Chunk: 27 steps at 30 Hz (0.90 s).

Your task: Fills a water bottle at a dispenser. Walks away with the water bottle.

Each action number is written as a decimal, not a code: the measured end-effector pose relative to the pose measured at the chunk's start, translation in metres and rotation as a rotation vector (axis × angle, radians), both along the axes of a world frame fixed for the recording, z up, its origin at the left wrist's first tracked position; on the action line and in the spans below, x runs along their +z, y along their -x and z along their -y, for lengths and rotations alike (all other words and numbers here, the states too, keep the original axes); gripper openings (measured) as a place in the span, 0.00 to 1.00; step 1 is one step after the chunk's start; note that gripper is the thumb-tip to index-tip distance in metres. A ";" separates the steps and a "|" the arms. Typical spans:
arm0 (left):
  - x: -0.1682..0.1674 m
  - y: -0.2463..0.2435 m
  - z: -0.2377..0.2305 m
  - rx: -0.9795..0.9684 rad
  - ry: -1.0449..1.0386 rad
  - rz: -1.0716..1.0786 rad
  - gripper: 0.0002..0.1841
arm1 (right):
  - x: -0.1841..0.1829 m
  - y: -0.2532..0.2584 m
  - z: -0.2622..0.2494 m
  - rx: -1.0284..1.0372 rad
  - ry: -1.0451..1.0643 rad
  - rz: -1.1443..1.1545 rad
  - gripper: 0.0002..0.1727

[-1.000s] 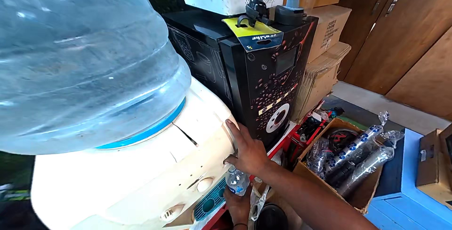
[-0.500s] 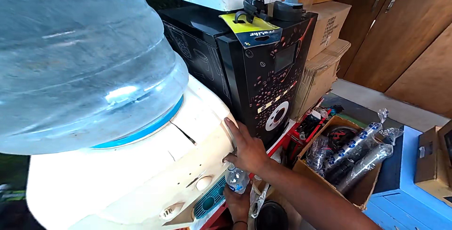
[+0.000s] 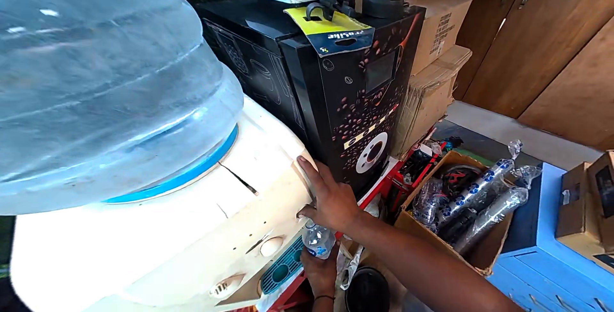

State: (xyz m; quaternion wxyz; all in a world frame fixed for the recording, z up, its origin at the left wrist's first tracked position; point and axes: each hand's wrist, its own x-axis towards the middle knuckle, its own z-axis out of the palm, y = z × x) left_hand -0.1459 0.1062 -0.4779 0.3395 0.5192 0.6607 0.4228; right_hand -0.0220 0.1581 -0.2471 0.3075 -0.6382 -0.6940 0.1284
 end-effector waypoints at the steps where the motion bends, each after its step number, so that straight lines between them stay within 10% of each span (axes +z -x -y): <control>1: 0.000 0.000 0.000 0.000 0.001 -0.002 0.61 | 0.000 0.000 0.000 0.000 -0.002 0.000 0.64; 27: 0.000 -0.001 0.000 0.003 -0.029 0.044 0.59 | -0.001 0.000 -0.001 0.008 -0.006 -0.007 0.64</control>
